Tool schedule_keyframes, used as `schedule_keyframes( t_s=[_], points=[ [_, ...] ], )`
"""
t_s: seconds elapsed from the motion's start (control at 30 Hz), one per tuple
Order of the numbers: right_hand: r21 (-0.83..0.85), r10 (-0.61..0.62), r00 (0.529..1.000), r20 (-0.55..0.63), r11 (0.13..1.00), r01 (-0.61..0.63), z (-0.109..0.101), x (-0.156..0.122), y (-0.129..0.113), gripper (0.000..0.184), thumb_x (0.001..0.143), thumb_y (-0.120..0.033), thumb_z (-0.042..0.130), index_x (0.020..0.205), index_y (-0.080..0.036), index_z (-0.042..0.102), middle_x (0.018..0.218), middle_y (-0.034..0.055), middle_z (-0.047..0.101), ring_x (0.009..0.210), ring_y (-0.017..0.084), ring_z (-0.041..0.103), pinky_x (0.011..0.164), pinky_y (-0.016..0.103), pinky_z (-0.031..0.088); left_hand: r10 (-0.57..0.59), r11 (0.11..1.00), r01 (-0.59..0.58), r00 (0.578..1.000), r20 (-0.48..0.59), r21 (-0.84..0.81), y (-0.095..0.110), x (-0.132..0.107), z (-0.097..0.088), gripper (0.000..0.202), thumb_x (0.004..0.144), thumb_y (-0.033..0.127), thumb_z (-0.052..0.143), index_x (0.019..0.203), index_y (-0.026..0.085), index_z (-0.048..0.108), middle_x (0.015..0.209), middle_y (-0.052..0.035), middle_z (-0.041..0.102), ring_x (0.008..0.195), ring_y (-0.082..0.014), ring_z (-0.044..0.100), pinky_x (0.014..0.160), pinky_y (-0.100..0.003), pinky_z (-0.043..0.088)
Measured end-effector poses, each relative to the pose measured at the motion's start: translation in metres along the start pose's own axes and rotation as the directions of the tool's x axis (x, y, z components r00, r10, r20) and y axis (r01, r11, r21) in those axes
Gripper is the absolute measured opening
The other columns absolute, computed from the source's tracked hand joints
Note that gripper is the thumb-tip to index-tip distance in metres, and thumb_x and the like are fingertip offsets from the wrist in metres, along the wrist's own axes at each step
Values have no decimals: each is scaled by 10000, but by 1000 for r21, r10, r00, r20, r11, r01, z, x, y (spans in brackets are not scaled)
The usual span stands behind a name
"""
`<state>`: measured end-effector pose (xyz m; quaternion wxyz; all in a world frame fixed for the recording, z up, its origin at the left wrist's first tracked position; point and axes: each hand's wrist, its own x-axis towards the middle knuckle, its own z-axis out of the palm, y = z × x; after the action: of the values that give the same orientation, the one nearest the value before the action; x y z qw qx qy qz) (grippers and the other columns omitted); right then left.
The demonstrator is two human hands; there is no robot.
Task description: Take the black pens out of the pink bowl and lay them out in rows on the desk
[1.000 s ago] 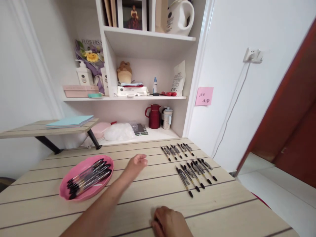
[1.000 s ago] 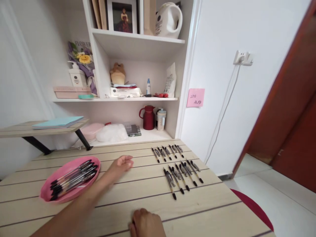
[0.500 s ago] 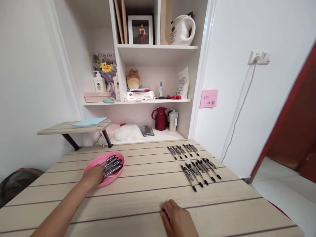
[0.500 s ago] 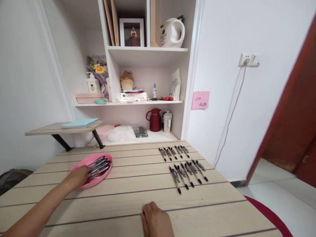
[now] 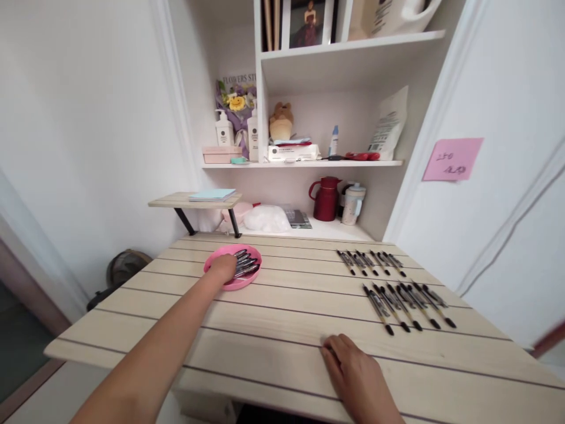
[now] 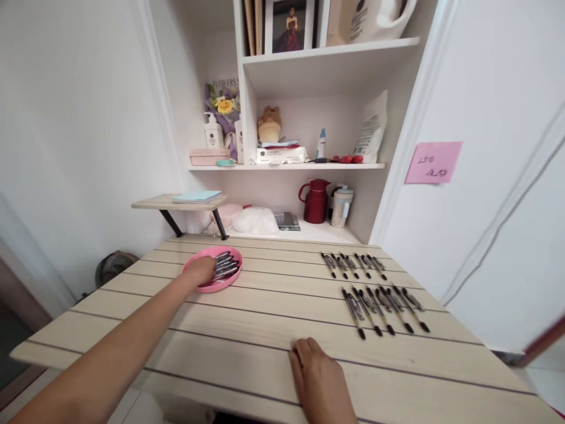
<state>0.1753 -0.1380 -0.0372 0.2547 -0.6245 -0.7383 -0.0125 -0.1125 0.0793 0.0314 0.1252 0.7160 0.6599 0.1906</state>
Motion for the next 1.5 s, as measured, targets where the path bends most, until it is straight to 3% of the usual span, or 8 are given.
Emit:
schedule_keyframes(
  t_s=[0.3,0.57,0.7,0.8,0.93,1.3,1.4,1.5],
  points=[
    [13,-2,1000,20,1000,2,1,0,0,237,856,-257,325,785,-219,548,734,36,591,595,153,578,545,251,360,-40,977,12,991,125,213,13,-6,-10,87,573,128,668,593,137,584,695,-107,624,779,-262,577,703,-317,375],
    [292,124,991,54,947,-135,-8,11,-1,309,846,-343,318,647,-201,507,648,33,570,619,161,548,580,268,371,178,982,-175,983,-41,68,51,-32,-29,75,683,189,490,747,179,528,708,-51,593,686,-179,534,585,-248,325],
    [725,356,913,199,574,-382,-21,49,-8,353,819,-466,320,785,-177,520,692,45,608,631,149,562,548,245,411,219,837,-129,970,110,-532,101,-70,12,92,677,196,485,765,203,459,555,43,494,442,-90,414,464,-203,276],
    [925,484,861,160,231,-302,-22,87,-18,343,770,-473,424,926,-176,496,891,66,618,773,143,584,582,218,440,250,609,21,944,217,-793,134,-98,61,86,709,246,491,774,199,461,553,45,509,381,-58,327,434,-193,244],
    [974,644,732,222,-117,-193,2,127,-20,234,696,-405,534,757,-185,479,518,-48,515,406,90,471,359,192,328,240,426,96,947,215,-900,158,-105,107,139,731,261,493,831,175,536,506,49,467,416,-64,365,461,-193,264],
    [932,653,729,205,-357,57,15,142,37,176,671,-305,593,741,-208,464,595,-32,591,521,96,569,537,243,485,359,340,489,723,591,-804,145,-101,102,510,716,400,539,1176,199,446,495,82,431,294,-2,164,360,-177,56],
    [919,699,691,187,-374,130,6,141,49,190,655,-283,615,690,-207,445,549,-65,545,420,53,485,412,178,416,369,267,504,734,570,-821,141,-99,100,520,711,403,553,1176,198,441,533,73,456,302,1,195,346,-170,73],
    [942,622,730,283,-323,-90,6,137,43,268,645,-363,641,627,-192,435,405,-107,390,286,15,271,277,148,188,361,210,450,790,496,-868,141,-96,101,493,712,388,561,1154,198,453,591,59,497,304,3,235,325,-169,110]
  ],
)
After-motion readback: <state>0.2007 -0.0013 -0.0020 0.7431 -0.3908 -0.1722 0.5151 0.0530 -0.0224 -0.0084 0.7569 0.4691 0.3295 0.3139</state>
